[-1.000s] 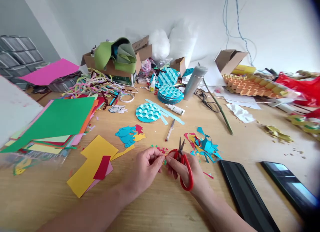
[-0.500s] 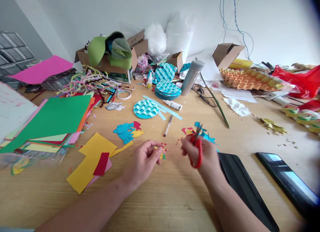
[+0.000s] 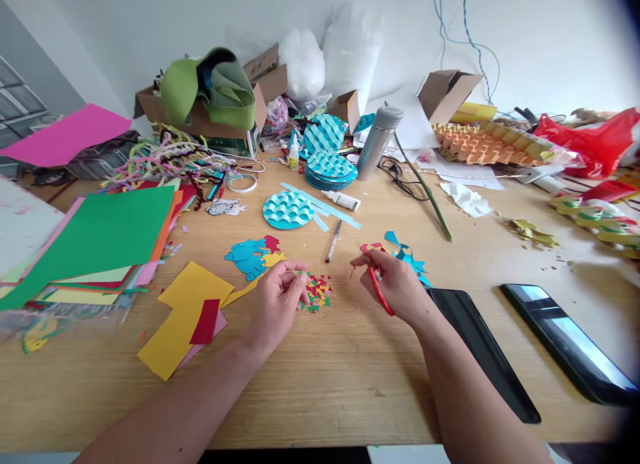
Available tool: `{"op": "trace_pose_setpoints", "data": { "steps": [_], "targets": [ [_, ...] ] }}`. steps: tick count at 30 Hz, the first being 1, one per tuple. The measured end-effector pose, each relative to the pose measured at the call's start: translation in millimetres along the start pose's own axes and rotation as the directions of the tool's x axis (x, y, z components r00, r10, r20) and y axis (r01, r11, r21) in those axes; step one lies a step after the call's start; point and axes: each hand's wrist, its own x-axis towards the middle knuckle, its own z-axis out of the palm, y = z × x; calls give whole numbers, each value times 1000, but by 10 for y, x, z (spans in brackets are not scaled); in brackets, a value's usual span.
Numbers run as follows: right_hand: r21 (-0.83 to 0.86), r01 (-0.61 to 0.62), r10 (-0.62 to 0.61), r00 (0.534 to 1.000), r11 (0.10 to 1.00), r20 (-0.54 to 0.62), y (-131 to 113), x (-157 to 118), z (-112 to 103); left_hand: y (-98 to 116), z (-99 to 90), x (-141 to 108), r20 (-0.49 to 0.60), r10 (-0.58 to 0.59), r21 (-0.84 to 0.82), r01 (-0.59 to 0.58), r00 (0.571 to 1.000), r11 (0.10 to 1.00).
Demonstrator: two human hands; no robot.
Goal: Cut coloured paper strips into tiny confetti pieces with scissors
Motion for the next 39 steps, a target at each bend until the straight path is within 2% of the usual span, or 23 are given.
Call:
{"op": "trace_pose_setpoints", "data": {
  "steps": [3, 7, 9, 13, 18, 23, 29, 33, 39],
  "targets": [
    [-120, 74, -61, 992, 990, 106, 27, -10, -3, -3, -36, 40, -19, -4, -42, 3, 1000, 999],
    [-279, 16, -9, 1000, 960, 24, 107, -12, -56, 11, -62, 82, -42, -22, -95, 18, 999, 995],
    [-305, 29, -24, 1000, 952, 20, 120, -15, -65, 21, -65, 100, -63, -44, -118, 36, 997, 992],
    [-284, 142, -123, 989, 948, 82, 101, -19, 1, 16, -74, 138, -102, -84, -164, 67, 991, 984],
    [-265, 186, -196, 981, 946, -10, 97, 0, 118, -20, -82, 154, -134, -74, -174, 50, 988, 983],
    [-158, 405, -405, 914, 901, 30, 41, 9, 199, -44, -64, 113, -80, -61, -152, 48, 995, 987],
    [-158, 422, -407, 905, 893, 121, -35, 78, 293, -64, -86, 134, -106, 19, -81, -28, 994, 996],
    [-169, 398, -366, 910, 902, 193, -70, 116, 329, -66, -103, 152, -95, 52, -46, -57, 994, 997],
    [-194, 345, -322, 936, 918, 140, -16, 112, 332, -98, -116, 165, -88, 78, -32, -81, 993, 996]
  ]
}}
